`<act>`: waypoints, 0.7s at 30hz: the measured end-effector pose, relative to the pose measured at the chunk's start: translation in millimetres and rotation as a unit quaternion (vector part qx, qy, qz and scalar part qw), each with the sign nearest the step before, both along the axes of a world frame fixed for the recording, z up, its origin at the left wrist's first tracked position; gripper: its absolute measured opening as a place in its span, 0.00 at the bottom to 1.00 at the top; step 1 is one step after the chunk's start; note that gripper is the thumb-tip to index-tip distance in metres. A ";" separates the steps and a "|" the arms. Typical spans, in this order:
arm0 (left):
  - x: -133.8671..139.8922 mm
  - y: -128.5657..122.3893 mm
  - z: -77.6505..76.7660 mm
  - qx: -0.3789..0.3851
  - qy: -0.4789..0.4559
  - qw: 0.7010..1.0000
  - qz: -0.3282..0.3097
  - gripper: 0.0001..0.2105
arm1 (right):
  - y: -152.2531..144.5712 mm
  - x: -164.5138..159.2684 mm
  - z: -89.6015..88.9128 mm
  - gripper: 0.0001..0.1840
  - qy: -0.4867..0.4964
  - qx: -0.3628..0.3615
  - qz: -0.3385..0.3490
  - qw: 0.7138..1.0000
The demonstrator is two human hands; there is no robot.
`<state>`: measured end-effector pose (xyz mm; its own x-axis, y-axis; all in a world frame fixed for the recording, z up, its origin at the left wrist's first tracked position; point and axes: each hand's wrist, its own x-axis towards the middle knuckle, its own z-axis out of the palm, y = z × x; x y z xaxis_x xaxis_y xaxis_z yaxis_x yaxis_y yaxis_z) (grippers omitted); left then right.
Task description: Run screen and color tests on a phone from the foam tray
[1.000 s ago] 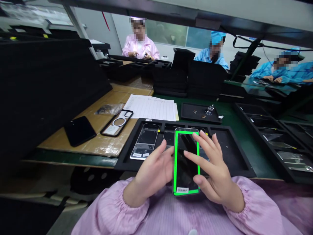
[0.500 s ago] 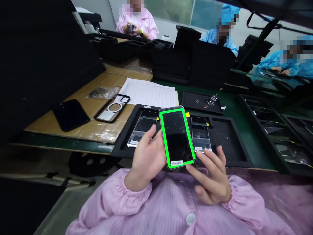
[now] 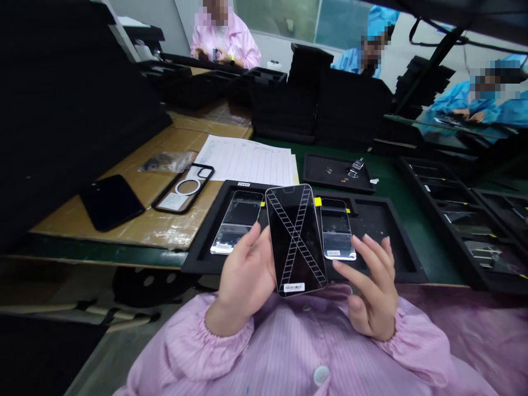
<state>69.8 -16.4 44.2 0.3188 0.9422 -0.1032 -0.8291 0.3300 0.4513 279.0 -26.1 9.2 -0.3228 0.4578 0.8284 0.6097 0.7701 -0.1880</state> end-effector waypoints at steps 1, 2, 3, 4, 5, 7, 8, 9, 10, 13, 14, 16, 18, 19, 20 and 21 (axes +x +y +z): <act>1.6 -1.2 -0.5 0.006 0.008 1.000 -0.004 0.25 | 2.7 -2.4 3.0 0.18 0.002 -0.010 -0.006 1.000; 3.3 -2.5 -0.9 0.010 0.015 1.000 -0.010 0.25 | 5.9 -5.0 6.3 0.18 0.004 -0.022 -0.012 1.000; 4.9 -4.0 -1.3 0.014 0.022 1.000 -0.017 0.26 | 9.5 -7.9 9.7 0.19 0.004 -0.034 -0.018 0.999; 6.5 -5.5 -1.7 0.018 0.028 0.999 -0.024 0.26 | 13.5 -10.8 13.1 0.20 0.001 -0.048 -0.023 0.999; 7.8 -6.9 -2.1 0.023 0.033 0.999 -0.032 0.26 | 17.6 -13.8 16.4 0.21 -0.005 -0.062 -0.030 0.998; 9.9 -9.6 -3.4 0.035 0.042 0.998 -0.045 0.26 | 25.6 -18.9 22.0 0.25 -0.024 -0.087 -0.047 0.995; 10.5 -10.7 -4.1 0.041 0.045 0.997 -0.051 0.27 | 29.1 -21.0 24.2 0.26 -0.034 -0.095 -0.057 0.993; 10.8 -11.6 -4.9 0.046 0.046 0.996 -0.057 0.27 | 32.0 -22.5 25.8 0.27 -0.042 -0.099 -0.068 0.992; 11.0 -12.2 -5.5 0.050 0.047 0.996 -0.061 0.27 | 34.1 -23.5 27.0 0.27 -0.050 -0.100 -0.077 0.991; 10.7 -11.9 -5.8 0.057 0.046 0.995 -0.064 0.27 | 34.7 -24.6 26.7 0.27 -0.065 -0.089 -0.087 0.990; 10.5 -11.1 -5.1 0.057 0.045 0.995 -0.061 0.27 | 32.9 -24.7 25.2 0.26 -0.070 -0.086 -0.082 0.990; 9.9 -8.4 -2.7 0.057 0.047 0.996 -0.050 0.27 | 27.0 -25.2 20.2 0.25 -0.082 -0.078 -0.062 0.992; 9.2 -4.9 0.2 0.054 0.048 0.997 -0.036 0.26 | 19.5 -26.1 13.0 0.24 -0.098 -0.064 -0.029 0.993; 8.9 -3.1 1.5 0.052 0.047 0.997 -0.030 0.26 | 15.7 -26.6 9.0 0.24 -0.104 -0.050 -0.008 0.993; 8.6 -1.3 2.5 0.051 0.045 0.997 -0.022 0.26 | 12.2 -27.1 4.9 0.23 -0.107 -0.033 0.017 0.994; 8.3 0.2 3.2 0.049 0.043 0.998 -0.015 0.25 | 9.1 -27.4 1.0 0.23 -0.111 -0.014 0.046 0.993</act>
<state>78.1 -16.2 47.4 0.3415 0.9391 -0.0383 -0.7762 0.3048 0.5519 251.6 -17.0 10.1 -0.5376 0.4386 0.7201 0.5649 0.8214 -0.0785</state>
